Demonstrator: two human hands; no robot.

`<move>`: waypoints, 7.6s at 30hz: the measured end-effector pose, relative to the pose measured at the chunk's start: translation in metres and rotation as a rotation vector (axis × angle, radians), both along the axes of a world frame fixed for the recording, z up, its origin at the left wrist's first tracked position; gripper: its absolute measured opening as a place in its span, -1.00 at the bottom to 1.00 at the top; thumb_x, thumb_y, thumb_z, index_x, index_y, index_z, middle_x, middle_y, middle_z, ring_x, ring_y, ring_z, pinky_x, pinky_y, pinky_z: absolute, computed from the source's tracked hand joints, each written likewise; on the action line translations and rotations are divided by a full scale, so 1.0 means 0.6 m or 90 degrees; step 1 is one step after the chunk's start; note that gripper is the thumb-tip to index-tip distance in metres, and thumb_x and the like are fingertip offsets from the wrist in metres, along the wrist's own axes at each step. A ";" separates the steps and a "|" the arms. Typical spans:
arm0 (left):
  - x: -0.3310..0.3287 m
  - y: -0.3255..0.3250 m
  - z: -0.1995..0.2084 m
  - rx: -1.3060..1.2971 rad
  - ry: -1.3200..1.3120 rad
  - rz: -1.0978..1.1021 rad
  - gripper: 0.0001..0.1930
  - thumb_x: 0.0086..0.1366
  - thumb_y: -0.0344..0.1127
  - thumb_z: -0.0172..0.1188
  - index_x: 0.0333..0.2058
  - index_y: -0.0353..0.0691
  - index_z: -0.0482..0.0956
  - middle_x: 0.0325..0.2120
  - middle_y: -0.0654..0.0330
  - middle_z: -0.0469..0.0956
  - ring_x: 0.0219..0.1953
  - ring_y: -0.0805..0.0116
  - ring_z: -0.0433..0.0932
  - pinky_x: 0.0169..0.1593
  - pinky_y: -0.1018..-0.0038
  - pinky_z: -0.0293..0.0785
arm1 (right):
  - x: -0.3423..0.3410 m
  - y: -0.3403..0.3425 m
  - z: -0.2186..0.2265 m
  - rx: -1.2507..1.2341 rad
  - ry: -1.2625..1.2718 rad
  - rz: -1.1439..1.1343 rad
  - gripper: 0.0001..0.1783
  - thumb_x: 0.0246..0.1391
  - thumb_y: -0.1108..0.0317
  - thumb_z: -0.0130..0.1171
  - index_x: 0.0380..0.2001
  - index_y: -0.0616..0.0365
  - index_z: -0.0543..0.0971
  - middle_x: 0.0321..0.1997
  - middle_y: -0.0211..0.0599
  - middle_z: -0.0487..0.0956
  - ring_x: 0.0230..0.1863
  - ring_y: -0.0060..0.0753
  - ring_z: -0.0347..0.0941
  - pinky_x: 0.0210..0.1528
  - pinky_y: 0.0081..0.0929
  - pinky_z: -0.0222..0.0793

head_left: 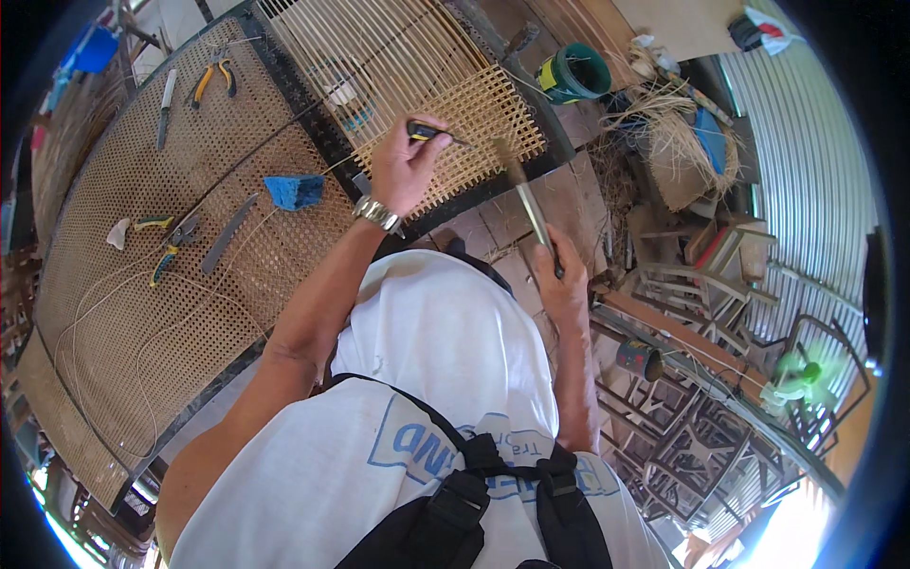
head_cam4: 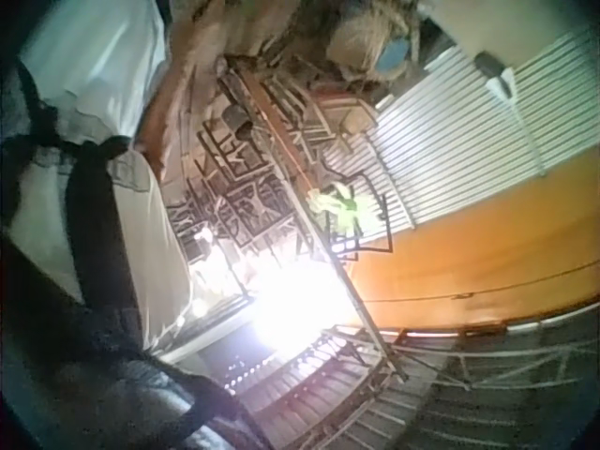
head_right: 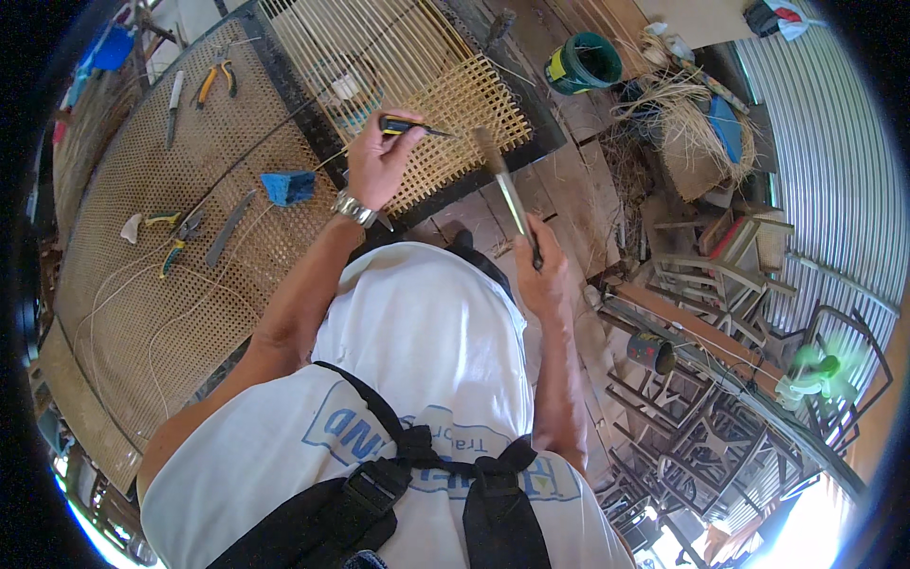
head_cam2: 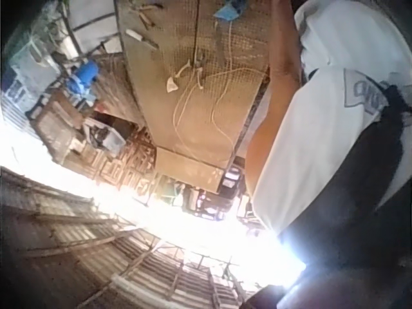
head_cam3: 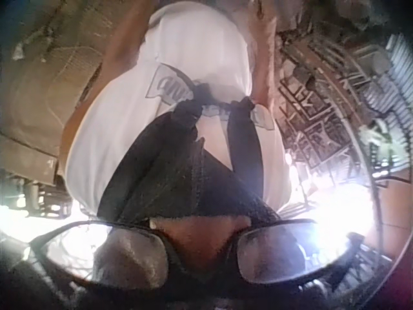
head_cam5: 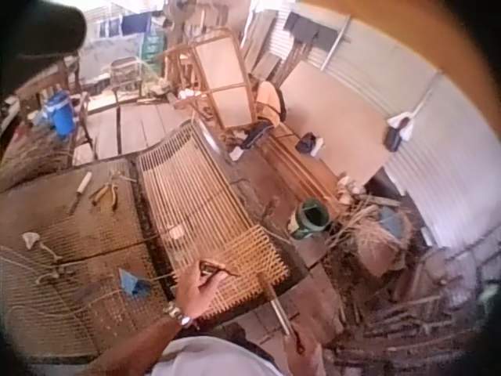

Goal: Replacing the rattan webbing on a chair seat or panel.

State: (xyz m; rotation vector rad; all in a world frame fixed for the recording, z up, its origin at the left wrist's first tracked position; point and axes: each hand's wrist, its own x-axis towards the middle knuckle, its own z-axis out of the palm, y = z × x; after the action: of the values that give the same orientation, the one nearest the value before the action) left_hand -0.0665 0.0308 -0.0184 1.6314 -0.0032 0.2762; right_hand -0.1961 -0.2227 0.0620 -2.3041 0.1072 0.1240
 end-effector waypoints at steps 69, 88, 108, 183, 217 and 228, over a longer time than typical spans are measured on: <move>0.034 0.007 -0.013 -0.058 0.002 0.142 -0.77 0.33 -0.38 0.39 -0.11 -0.21 0.55 -0.29 0.23 0.72 -0.25 0.49 0.71 -0.18 0.50 0.64 | 0.011 0.048 -0.025 0.034 0.060 0.039 -0.61 0.31 0.38 0.20 0.16 0.21 0.54 -0.31 -0.40 0.59 -0.31 -0.64 0.46 -0.27 -0.56 0.41; 0.050 0.011 0.014 -0.023 -0.038 0.142 -0.79 0.31 -0.42 0.39 -0.14 -0.17 0.56 -0.33 0.23 0.71 -0.30 0.44 0.71 -0.25 0.49 0.59 | 0.064 0.097 -0.031 0.042 -0.007 0.134 -0.61 0.30 0.38 0.18 0.16 0.24 0.51 -0.15 -0.01 0.67 -0.23 -0.15 0.65 -0.17 -0.30 0.52; 0.073 0.012 0.010 0.064 -0.069 0.187 -0.77 0.29 -0.37 0.42 -0.15 -0.14 0.56 -0.37 0.20 0.72 -0.35 0.37 0.73 -0.33 0.43 0.61 | 0.106 0.117 -0.028 0.022 -0.100 0.149 -0.63 0.26 0.43 0.16 0.11 0.28 0.51 -0.10 0.16 0.64 -0.10 0.17 0.64 -0.05 -0.15 0.53; 0.033 -0.019 0.013 0.062 -0.042 0.063 -0.80 0.31 -0.37 0.41 -0.16 -0.22 0.58 -0.36 0.19 0.71 -0.38 0.46 0.70 -0.34 0.52 0.59 | 0.036 0.065 -0.042 0.075 -0.029 0.041 -0.63 0.25 0.39 0.17 0.10 0.23 0.52 -0.05 0.14 0.64 -0.05 0.20 0.61 0.02 -0.11 0.51; 0.010 -0.025 0.013 0.036 -0.035 0.016 -0.77 0.33 -0.39 0.39 -0.11 -0.24 0.56 -0.31 0.20 0.70 -0.32 0.51 0.66 -0.26 0.55 0.60 | -0.006 0.041 -0.022 0.090 -0.001 0.101 -0.60 0.26 0.38 0.19 0.14 0.23 0.53 -0.06 0.05 0.65 -0.12 0.03 0.64 -0.01 -0.24 0.52; 0.000 -0.026 0.024 0.033 -0.061 0.012 -0.77 0.32 -0.42 0.39 -0.09 -0.23 0.59 -0.27 0.18 0.71 -0.28 0.51 0.68 -0.24 0.56 0.62 | -0.020 0.043 -0.025 0.086 0.010 0.090 -0.62 0.25 0.37 0.18 0.10 0.22 0.54 -0.01 0.12 0.64 -0.01 0.20 0.61 0.04 -0.11 0.52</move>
State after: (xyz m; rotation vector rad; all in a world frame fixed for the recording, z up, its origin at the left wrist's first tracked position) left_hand -0.0666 0.0154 -0.0043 1.6682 -0.0680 0.3722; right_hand -0.2079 -0.1972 0.0471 -2.1744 -0.0548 0.2159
